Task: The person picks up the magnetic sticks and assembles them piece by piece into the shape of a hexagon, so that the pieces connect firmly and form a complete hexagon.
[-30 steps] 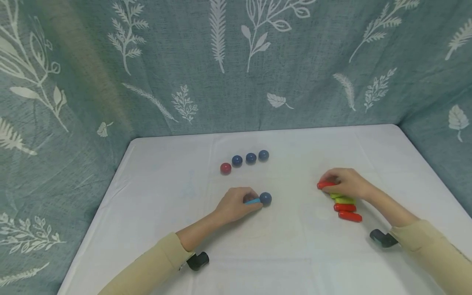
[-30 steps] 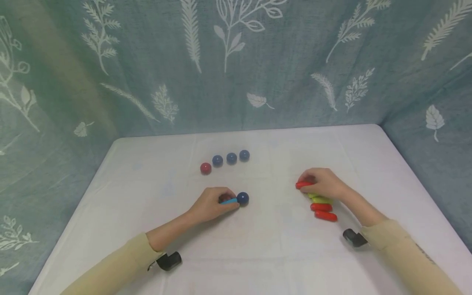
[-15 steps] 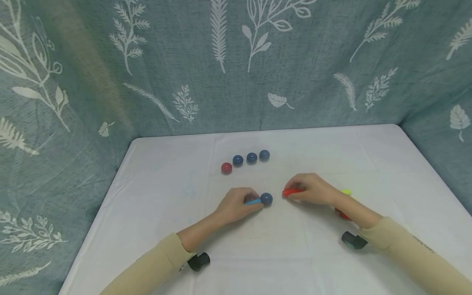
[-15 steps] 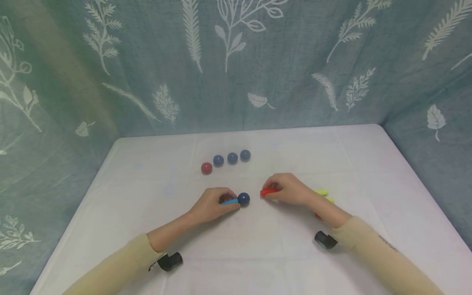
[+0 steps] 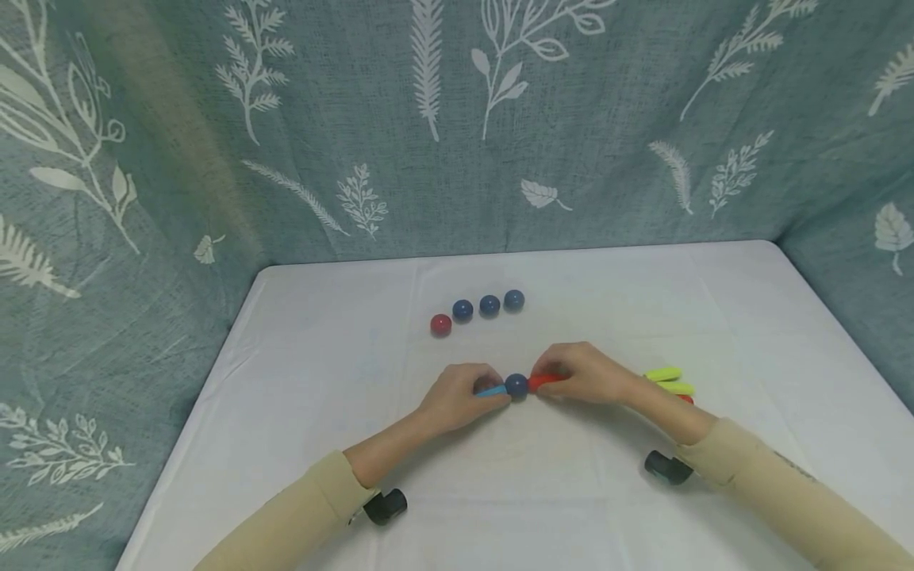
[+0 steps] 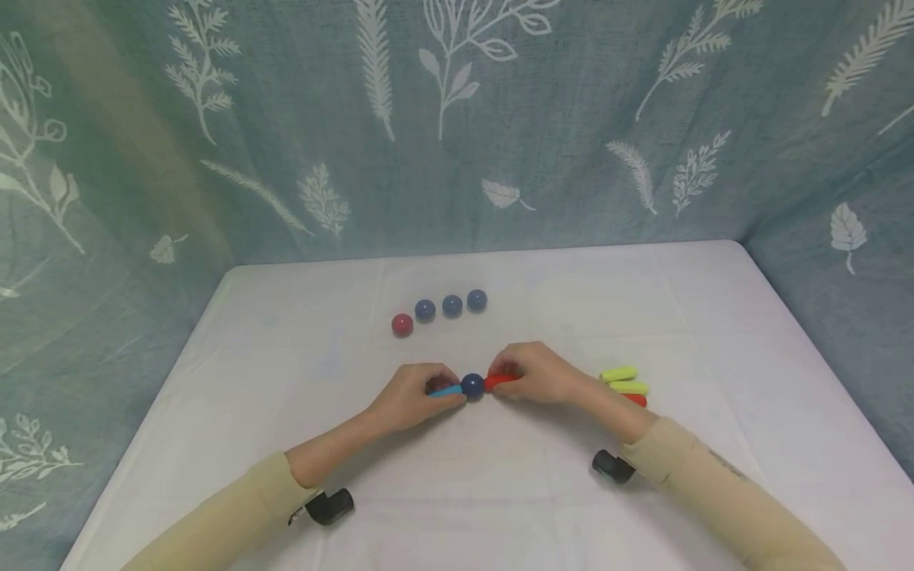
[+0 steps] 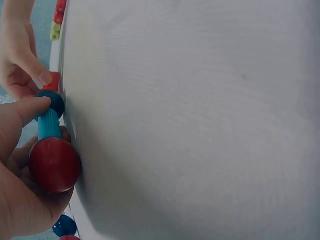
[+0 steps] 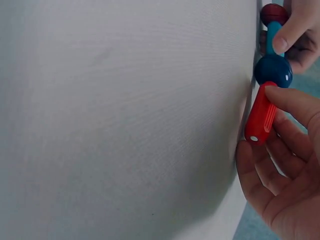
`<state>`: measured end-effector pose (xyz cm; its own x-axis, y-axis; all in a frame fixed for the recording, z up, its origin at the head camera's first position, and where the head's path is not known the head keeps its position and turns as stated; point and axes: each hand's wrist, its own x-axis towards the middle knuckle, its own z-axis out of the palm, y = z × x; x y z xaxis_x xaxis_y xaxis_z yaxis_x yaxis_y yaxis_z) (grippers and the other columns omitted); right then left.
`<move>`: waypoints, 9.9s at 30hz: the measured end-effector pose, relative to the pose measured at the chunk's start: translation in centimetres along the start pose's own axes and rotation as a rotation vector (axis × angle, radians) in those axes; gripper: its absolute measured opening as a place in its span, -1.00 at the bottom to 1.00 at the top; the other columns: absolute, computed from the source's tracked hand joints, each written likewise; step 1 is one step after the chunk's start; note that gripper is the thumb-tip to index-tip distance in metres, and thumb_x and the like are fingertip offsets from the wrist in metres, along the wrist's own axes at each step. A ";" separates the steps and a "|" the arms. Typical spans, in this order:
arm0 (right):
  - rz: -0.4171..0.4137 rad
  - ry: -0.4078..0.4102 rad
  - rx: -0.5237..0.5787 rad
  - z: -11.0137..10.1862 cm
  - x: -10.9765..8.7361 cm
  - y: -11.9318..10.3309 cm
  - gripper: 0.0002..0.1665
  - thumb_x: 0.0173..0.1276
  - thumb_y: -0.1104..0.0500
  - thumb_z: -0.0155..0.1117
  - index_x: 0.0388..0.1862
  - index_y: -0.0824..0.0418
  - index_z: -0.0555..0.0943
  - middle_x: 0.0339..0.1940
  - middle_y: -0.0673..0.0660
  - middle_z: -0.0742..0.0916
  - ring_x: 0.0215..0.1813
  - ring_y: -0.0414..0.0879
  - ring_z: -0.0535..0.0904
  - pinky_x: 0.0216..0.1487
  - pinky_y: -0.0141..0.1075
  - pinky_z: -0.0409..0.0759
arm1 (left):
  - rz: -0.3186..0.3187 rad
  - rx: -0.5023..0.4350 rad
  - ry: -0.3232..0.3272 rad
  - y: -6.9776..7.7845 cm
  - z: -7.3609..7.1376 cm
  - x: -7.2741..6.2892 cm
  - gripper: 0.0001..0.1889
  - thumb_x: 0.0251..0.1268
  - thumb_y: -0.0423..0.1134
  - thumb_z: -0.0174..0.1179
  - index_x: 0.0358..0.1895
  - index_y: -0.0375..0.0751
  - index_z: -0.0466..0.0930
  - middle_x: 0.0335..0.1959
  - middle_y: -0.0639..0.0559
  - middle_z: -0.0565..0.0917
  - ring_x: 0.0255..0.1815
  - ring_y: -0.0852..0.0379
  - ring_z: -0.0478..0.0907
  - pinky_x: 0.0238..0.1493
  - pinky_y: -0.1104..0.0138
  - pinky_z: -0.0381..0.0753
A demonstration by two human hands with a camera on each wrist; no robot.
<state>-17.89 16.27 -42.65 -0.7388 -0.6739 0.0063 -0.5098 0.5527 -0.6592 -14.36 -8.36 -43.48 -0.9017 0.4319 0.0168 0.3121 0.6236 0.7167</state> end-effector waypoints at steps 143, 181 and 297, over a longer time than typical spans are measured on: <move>0.420 0.059 -0.016 -7.1 -10.0 5.8 -0.70 0.30 0.15 0.35 -0.05 0.28 0.65 -0.09 0.17 0.70 -0.01 0.16 0.58 -0.04 0.03 0.60 | -0.009 0.146 -0.004 1.0 0.9 2.7 -0.66 0.17 -0.14 0.39 0.01 -0.10 0.65 -0.18 0.03 0.71 -0.16 0.12 0.60 -0.13 0.29 0.56; 0.060 0.037 0.031 -1.7 -0.9 0.8 -0.78 0.22 0.22 0.42 -0.14 0.16 0.69 -0.17 -0.01 0.74 -0.06 -0.05 0.64 -0.06 -0.16 0.63 | 0.003 0.153 -0.005 0.9 0.7 2.3 -0.67 0.16 -0.15 0.40 0.00 -0.10 0.65 -0.26 0.07 0.70 -0.22 0.16 0.60 -0.22 0.34 0.54; 0.198 0.062 0.213 -0.6 -1.3 1.2 -0.51 0.14 0.22 0.48 0.07 0.24 0.59 -0.04 0.16 0.67 -0.07 0.00 0.64 -0.18 -0.26 0.63 | 0.004 0.226 -0.068 3.2 1.7 4.5 -0.58 0.16 0.00 0.37 0.05 -0.09 0.63 -0.12 0.04 0.70 -0.14 0.12 0.58 -0.23 0.33 0.50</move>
<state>-17.83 18.08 -42.96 -0.8434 -0.5286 -0.0967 -0.2538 0.5505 -0.7953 -16.84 -3.29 -42.32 -0.8805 0.4729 -0.0334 0.3815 0.7486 0.5422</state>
